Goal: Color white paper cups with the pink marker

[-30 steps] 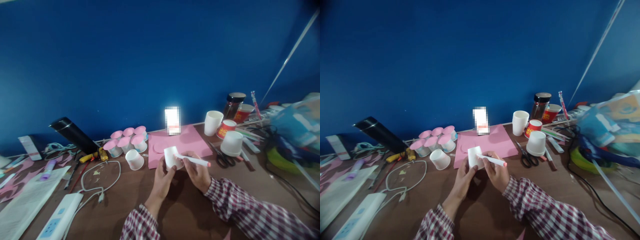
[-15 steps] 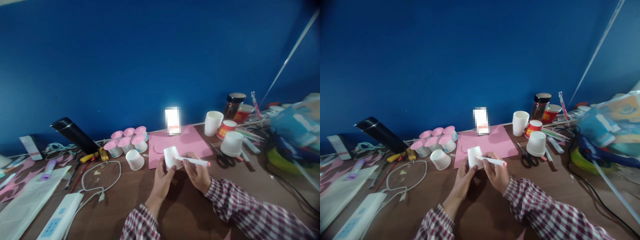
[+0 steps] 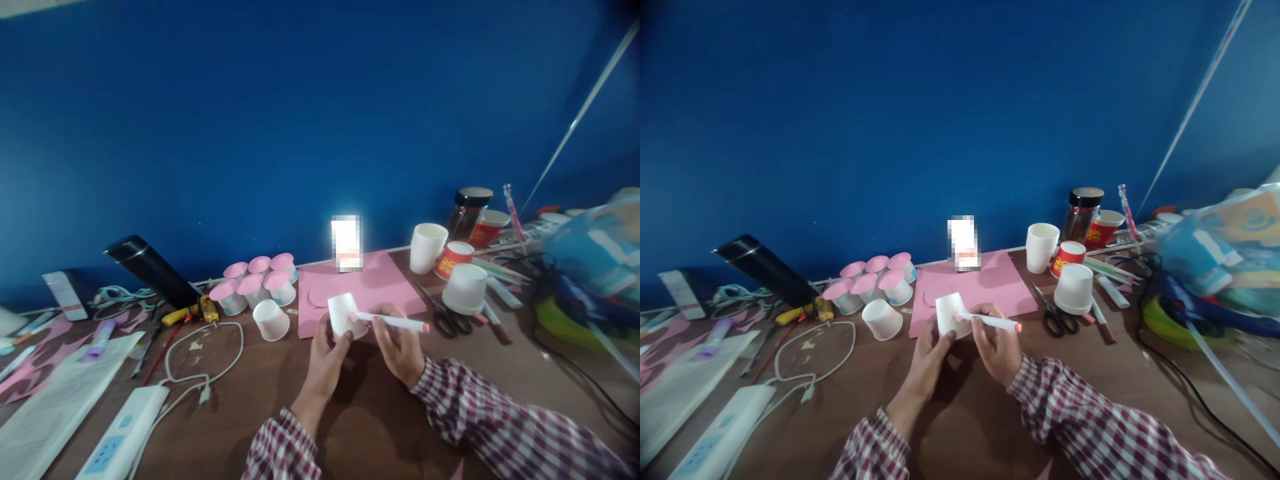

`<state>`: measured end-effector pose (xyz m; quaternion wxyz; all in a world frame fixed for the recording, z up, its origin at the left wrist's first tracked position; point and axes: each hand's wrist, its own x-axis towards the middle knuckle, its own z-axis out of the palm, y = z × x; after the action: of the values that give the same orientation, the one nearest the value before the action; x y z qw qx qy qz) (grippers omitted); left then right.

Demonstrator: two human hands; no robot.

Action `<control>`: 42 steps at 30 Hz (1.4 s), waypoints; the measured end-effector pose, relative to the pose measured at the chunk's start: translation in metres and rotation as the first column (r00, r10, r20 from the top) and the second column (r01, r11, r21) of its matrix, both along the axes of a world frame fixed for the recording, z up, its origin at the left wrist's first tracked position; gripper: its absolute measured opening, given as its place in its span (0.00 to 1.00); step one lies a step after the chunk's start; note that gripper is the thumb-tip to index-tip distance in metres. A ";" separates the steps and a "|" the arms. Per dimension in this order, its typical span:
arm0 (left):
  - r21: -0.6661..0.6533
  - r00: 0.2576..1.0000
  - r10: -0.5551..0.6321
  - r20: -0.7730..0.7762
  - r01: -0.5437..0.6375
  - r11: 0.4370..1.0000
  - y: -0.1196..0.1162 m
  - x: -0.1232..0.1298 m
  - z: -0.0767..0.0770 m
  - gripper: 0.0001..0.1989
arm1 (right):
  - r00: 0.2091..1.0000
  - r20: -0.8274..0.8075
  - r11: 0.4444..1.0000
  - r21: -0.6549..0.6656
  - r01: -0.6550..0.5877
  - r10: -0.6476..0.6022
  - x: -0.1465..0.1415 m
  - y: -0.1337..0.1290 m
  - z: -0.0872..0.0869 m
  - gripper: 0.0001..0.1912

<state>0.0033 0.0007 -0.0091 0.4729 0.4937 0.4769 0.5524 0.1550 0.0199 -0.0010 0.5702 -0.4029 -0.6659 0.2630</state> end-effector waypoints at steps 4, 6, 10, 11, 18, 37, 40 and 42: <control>-0.014 1.000 0.008 0.009 -0.008 1.000 0.000 0.000 -0.001 0.24 | 1.000 0.010 1.000 0.023 0.009 -0.009 0.000 0.001 0.000 0.08; -0.016 1.000 -0.001 0.016 0.001 1.000 0.001 0.000 -0.001 0.25 | 1.000 0.013 0.999 0.031 0.015 -0.015 0.000 0.001 -0.001 0.08; -0.001 1.000 -0.024 0.008 0.024 1.000 0.001 0.000 0.000 0.25 | 1.000 -0.021 1.000 0.026 0.013 -0.012 -0.001 0.002 -0.005 0.08; -0.001 1.000 -0.029 0.003 0.029 1.000 0.001 0.000 -0.001 0.24 | 1.000 -0.029 1.000 0.023 0.004 -0.003 -0.001 0.002 -0.005 0.08; 0.018 0.998 -0.043 -0.039 0.044 0.999 0.001 -0.001 -0.002 0.24 | 0.999 0.043 0.999 0.002 -0.032 0.032 0.000 0.000 -0.003 0.07; 0.032 0.993 -0.043 -0.108 0.047 0.998 0.001 0.000 0.005 0.25 | 0.994 0.109 0.996 0.084 0.005 -0.014 -0.001 -0.001 0.005 0.07; 0.038 0.991 -0.049 -0.124 0.054 0.998 0.001 0.000 0.005 0.25 | 0.994 0.105 0.997 0.077 0.005 -0.013 -0.001 -0.001 0.005 0.07; 0.037 0.990 -0.045 -0.132 0.050 0.998 0.001 0.000 0.005 0.25 | 0.994 0.107 0.997 0.079 0.009 -0.018 0.000 -0.001 0.006 0.07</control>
<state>0.0032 0.0014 -0.0038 0.4436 0.5494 0.4840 0.5169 0.1545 0.0186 0.0045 0.5505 -0.3985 -0.7027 0.2107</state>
